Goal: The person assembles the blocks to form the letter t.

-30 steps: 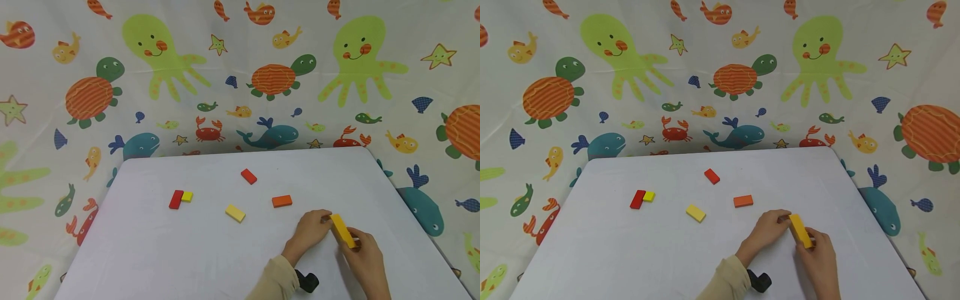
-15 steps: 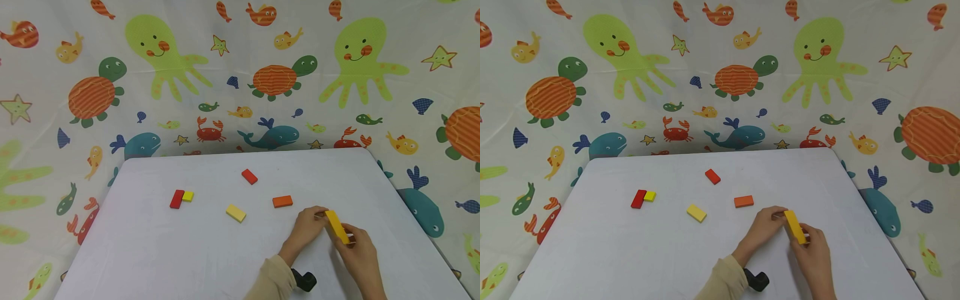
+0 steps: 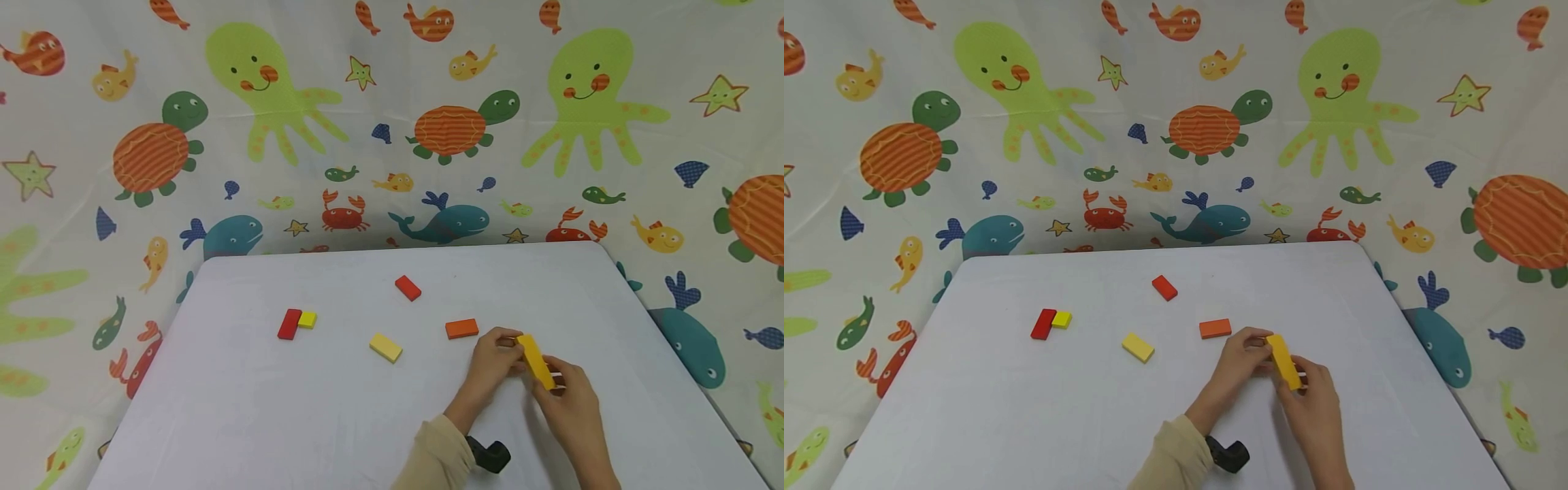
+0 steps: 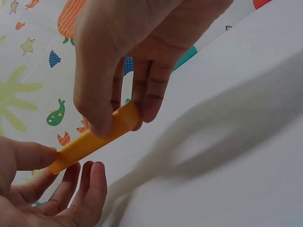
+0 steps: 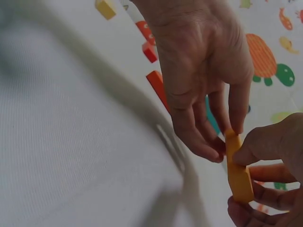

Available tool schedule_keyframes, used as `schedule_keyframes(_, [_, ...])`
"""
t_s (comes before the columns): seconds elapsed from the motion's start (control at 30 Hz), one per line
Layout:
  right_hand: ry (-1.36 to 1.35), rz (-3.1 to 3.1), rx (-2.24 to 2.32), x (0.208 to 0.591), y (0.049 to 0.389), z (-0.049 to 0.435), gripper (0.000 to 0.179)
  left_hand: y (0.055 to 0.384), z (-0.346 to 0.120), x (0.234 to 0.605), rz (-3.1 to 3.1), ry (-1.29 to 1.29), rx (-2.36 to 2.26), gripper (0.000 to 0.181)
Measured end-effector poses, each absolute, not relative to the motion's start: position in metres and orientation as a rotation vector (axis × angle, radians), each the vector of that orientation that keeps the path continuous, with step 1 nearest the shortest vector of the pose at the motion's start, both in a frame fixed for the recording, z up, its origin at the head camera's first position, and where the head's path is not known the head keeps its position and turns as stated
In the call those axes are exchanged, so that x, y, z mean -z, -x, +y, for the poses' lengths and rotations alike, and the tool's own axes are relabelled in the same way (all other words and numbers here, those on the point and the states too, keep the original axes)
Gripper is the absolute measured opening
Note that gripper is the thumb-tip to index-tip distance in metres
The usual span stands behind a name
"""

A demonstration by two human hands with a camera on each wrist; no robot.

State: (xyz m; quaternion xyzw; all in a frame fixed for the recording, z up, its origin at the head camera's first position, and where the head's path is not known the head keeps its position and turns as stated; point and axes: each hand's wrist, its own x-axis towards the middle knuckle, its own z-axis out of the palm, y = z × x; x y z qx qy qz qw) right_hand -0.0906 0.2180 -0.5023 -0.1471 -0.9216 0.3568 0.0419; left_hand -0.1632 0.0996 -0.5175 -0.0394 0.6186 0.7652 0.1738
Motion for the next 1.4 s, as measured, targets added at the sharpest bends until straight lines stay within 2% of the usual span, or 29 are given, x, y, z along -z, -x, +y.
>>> schedule_keyframes(0.53, [0.296, -2.849, -1.214, 0.49, 0.099, 0.202, 0.053, 0.167, 0.07, 0.51, 1.788, 0.099, -2.167, 0.029])
schedule_keyframes(1.4, [0.153, -2.734, -2.015, 0.5, 0.124, 0.185, 0.053, 0.173, -0.002, 0.506, 1.945, -0.094, -1.985, 0.035])
